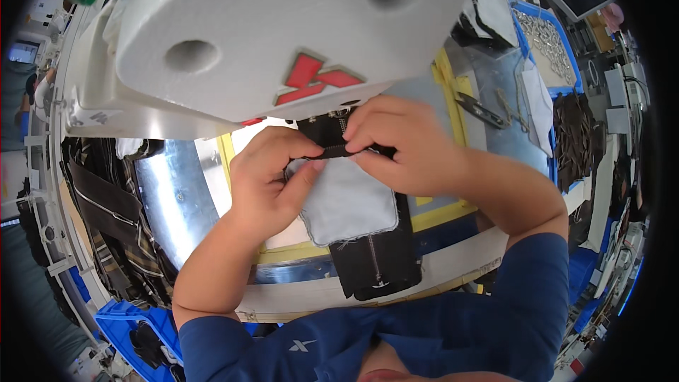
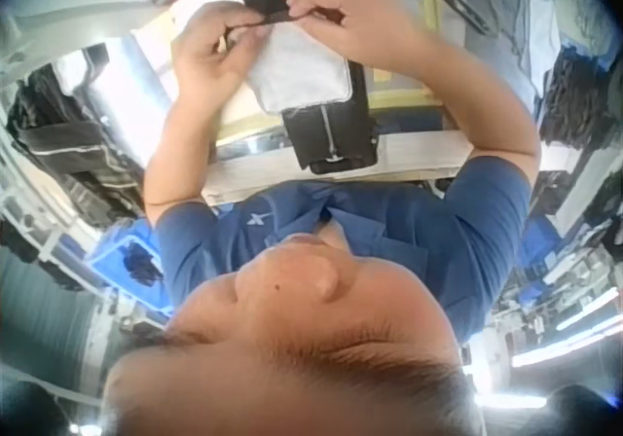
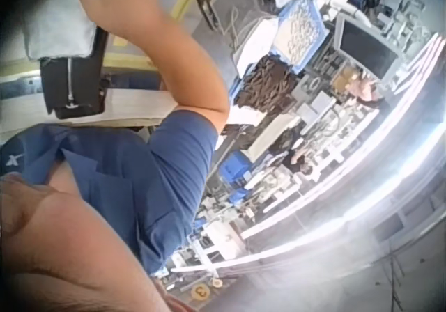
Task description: The person operates an industrial sewing machine to attach a zipper to a black fabric pouch. They align the zipper with the pouch edge, feed the material under the presser foot, and guide it through the machine to create a seam. The person repeats this process for multiple pouches, handling the fabric and zipper components by hand.
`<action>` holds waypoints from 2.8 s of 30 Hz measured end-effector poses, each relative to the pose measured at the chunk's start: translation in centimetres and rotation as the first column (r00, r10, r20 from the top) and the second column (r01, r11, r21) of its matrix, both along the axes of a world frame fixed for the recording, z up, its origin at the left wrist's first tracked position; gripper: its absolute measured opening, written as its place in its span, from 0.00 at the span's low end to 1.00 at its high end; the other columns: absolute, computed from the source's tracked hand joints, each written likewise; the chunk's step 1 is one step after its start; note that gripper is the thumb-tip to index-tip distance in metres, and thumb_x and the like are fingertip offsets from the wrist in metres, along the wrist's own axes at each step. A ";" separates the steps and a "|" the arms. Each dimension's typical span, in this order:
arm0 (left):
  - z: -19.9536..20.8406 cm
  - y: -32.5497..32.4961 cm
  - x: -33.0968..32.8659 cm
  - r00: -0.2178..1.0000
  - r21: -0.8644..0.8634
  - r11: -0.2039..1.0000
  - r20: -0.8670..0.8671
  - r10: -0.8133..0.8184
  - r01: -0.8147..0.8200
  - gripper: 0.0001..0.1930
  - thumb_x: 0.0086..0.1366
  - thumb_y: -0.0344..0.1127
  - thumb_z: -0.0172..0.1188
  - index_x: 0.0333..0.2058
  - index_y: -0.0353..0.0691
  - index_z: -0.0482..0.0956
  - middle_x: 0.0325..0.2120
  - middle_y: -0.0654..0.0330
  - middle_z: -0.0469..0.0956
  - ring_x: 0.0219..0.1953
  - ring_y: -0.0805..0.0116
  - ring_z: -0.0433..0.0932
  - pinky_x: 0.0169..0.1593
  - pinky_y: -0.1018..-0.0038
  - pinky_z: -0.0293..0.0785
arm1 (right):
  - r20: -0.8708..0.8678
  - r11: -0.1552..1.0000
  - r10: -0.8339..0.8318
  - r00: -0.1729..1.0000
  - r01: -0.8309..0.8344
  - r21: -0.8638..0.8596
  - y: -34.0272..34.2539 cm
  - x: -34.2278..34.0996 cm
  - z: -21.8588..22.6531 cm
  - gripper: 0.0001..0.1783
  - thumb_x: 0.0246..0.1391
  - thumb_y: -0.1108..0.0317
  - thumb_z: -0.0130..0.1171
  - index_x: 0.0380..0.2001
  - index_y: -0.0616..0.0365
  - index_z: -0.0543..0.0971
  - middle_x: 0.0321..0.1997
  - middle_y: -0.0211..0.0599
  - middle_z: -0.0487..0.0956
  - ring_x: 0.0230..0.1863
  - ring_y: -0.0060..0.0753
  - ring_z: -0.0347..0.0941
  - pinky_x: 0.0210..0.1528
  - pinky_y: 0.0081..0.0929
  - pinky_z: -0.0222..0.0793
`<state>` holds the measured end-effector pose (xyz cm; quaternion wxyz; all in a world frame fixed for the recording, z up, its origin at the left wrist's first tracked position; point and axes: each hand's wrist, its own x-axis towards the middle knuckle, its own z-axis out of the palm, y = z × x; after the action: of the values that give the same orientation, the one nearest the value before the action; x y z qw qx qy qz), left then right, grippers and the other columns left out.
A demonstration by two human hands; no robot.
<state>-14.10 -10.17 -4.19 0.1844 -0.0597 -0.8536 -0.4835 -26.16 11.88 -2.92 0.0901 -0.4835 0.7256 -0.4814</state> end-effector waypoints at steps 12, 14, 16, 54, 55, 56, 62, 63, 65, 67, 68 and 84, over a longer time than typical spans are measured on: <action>1.2 0.0 -0.1 0.990 -0.038 0.996 -0.112 -0.086 0.082 0.12 0.54 0.23 0.76 0.38 0.33 0.88 0.34 0.52 0.85 0.32 0.63 0.84 0.34 0.73 0.78 | -0.208 0.985 0.046 0.977 -0.079 -0.152 0.3 0.4 0.4 0.07 0.48 0.81 0.69 0.30 0.59 0.82 0.40 0.37 0.81 0.34 0.40 0.79 0.34 0.33 0.77; 1.3 0.0 0.1 0.992 -0.036 0.996 -0.092 -0.083 0.080 0.11 0.55 0.23 0.76 0.38 0.33 0.88 0.34 0.53 0.85 0.32 0.64 0.84 0.33 0.73 0.77 | -0.171 0.985 0.029 0.985 -0.057 -0.161 0.3 0.4 0.3 0.07 0.48 0.81 0.69 0.30 0.58 0.82 0.40 0.37 0.82 0.33 0.39 0.80 0.33 0.32 0.77; 1.3 0.0 0.1 0.993 -0.032 0.996 -0.088 -0.080 0.077 0.11 0.56 0.22 0.76 0.39 0.33 0.88 0.34 0.53 0.85 0.32 0.64 0.83 0.33 0.73 0.77 | -0.127 0.983 0.004 0.992 -0.027 -0.183 0.1 0.5 0.1 0.08 0.48 0.81 0.69 0.30 0.58 0.82 0.40 0.36 0.82 0.32 0.38 0.80 0.32 0.31 0.76; 0.9 1.0 0.3 0.967 0.264 0.964 0.252 -0.044 -0.025 0.05 0.64 0.27 0.70 0.38 0.34 0.87 0.33 0.59 0.83 0.34 0.70 0.78 0.37 0.75 0.71 | -0.250 0.989 0.029 0.968 -0.064 -0.133 -0.2 0.3 -0.4 0.07 0.54 0.75 0.72 0.35 0.58 0.84 0.33 0.37 0.80 0.29 0.40 0.79 0.30 0.33 0.75; 0.9 1.0 0.3 0.968 0.256 0.966 0.246 -0.046 -0.020 0.05 0.64 0.27 0.70 0.38 0.34 0.87 0.33 0.59 0.83 0.34 0.70 0.78 0.37 0.75 0.71 | -0.238 0.990 0.022 0.971 -0.055 -0.133 -0.2 0.4 -0.5 0.05 0.56 0.74 0.70 0.35 0.57 0.83 0.33 0.36 0.78 0.30 0.41 0.78 0.31 0.35 0.76; 1.0 1.1 0.3 0.970 0.248 0.969 0.240 -0.047 -0.014 0.05 0.64 0.27 0.70 0.38 0.34 0.87 0.33 0.59 0.83 0.34 0.70 0.78 0.37 0.75 0.71 | -0.233 0.989 0.020 0.972 -0.053 -0.137 -0.2 0.4 -0.5 0.05 0.56 0.74 0.71 0.35 0.57 0.83 0.33 0.36 0.78 0.30 0.42 0.78 0.31 0.35 0.76; 0.9 1.0 0.4 0.969 0.241 0.970 0.238 -0.057 -0.002 0.05 0.64 0.27 0.71 0.39 0.34 0.87 0.33 0.59 0.83 0.33 0.70 0.78 0.37 0.75 0.71 | -0.209 0.990 0.019 0.978 -0.048 -0.130 -0.2 0.1 -0.3 0.10 0.51 0.77 0.75 0.37 0.60 0.86 0.33 0.38 0.83 0.28 0.36 0.79 0.29 0.30 0.75; 1.0 1.0 0.3 0.966 0.244 0.969 0.254 -0.040 -0.024 0.06 0.65 0.27 0.71 0.39 0.34 0.87 0.33 0.59 0.83 0.33 0.70 0.78 0.37 0.75 0.72 | -0.172 0.992 0.013 0.985 -0.035 -0.124 -0.2 0.0 -0.4 0.09 0.51 0.77 0.74 0.37 0.60 0.86 0.33 0.38 0.83 0.28 0.37 0.80 0.29 0.30 0.75; 1.1 1.1 0.2 0.959 0.250 0.966 0.285 -0.006 -0.068 0.06 0.65 0.26 0.71 0.40 0.34 0.87 0.33 0.59 0.83 0.33 0.71 0.78 0.37 0.75 0.72 | -0.101 0.995 0.009 0.995 -0.019 -0.094 -0.2 0.0 -0.3 0.07 0.54 0.75 0.73 0.37 0.58 0.86 0.34 0.38 0.82 0.30 0.39 0.79 0.31 0.33 0.75; 0.8 1.0 0.0 0.966 0.201 0.977 0.257 0.010 -0.064 0.07 0.65 0.26 0.72 0.40 0.34 0.87 0.33 0.59 0.83 0.34 0.71 0.78 0.38 0.75 0.73 | -0.034 0.999 0.010 0.999 -0.012 -0.048 -0.2 -0.1 -0.1 0.04 0.58 0.72 0.70 0.36 0.56 0.85 0.34 0.36 0.80 0.33 0.45 0.79 0.34 0.39 0.76; 0.6 1.0 -0.1 0.970 0.176 0.982 0.242 0.018 -0.062 0.07 0.65 0.26 0.73 0.41 0.34 0.87 0.33 0.59 0.83 0.34 0.71 0.78 0.39 0.75 0.74 | -0.054 0.999 0.003 0.999 -0.006 -0.044 -0.2 -0.1 -0.1 0.04 0.58 0.72 0.70 0.36 0.56 0.84 0.34 0.36 0.80 0.33 0.45 0.79 0.34 0.39 0.76; 0.8 0.2 -0.2 0.857 0.472 0.823 0.513 0.036 -0.317 0.07 0.69 0.27 0.73 0.43 0.31 0.87 0.34 0.68 0.84 0.35 0.83 0.76 0.41 0.83 0.73 | 0.527 0.974 -0.134 0.839 0.015 0.225 0.0 -1.6 1.1 0.11 0.57 0.76 0.65 0.44 0.67 0.86 0.38 0.40 0.87 0.36 0.27 0.81 0.39 0.27 0.77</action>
<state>-14.32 -9.94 -3.39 0.0204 0.1993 -0.7021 -0.6833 -27.77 11.85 -1.81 0.3223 -0.2877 0.7365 -0.5206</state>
